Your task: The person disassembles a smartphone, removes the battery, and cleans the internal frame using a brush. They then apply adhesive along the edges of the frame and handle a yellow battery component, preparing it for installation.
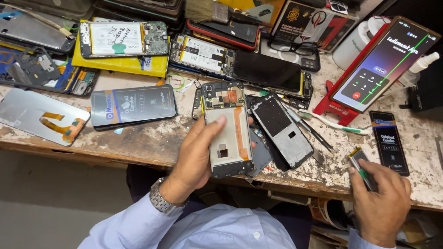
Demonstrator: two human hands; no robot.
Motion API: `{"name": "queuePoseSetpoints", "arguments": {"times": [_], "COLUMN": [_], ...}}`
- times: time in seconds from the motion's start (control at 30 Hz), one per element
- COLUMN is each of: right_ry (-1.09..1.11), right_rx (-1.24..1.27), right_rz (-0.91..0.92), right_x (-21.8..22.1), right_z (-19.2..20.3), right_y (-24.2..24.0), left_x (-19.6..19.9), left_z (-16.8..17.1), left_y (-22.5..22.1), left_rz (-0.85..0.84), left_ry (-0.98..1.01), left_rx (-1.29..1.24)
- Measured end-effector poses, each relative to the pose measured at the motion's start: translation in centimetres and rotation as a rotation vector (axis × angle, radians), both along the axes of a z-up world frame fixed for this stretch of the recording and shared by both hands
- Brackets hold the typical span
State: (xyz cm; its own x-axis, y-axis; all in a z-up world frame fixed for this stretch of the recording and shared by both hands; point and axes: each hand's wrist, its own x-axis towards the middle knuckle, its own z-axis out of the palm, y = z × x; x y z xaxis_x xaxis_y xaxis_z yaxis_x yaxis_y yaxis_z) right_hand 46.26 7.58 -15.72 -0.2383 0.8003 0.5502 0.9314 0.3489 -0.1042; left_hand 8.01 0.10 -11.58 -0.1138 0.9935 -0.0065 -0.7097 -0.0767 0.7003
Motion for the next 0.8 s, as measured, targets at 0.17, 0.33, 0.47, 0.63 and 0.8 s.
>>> {"name": "queuePoseSetpoints", "arguments": {"times": [0.17,0.33,0.47,0.63,0.8], "right_ry": [0.039,0.042,0.011,0.430,0.859], "right_rx": [-0.055,-0.080,-0.057,-0.105,-0.592], "right_rz": [-0.019,-0.016,-0.023,0.194,0.517], "right_x": [-0.1,0.0,-0.4,-4.1,-12.2], "right_z": [0.0,-0.2,0.4,2.6,4.4], "right_y": [-0.4,-0.5,-0.5,-1.1,-3.0], "left_x": [-0.6,-1.2,-1.4,-1.4,-1.0], "left_z": [-0.2,-0.1,-0.2,-0.8,-2.0], "left_y": [-0.2,-0.5,-0.7,-1.0,-1.2], "left_rz": [-0.057,-0.073,-0.097,-0.151,-0.205], "left_ry": [0.038,0.115,0.125,0.148,0.177], "left_rx": [0.035,0.052,0.084,0.085,0.051]}}
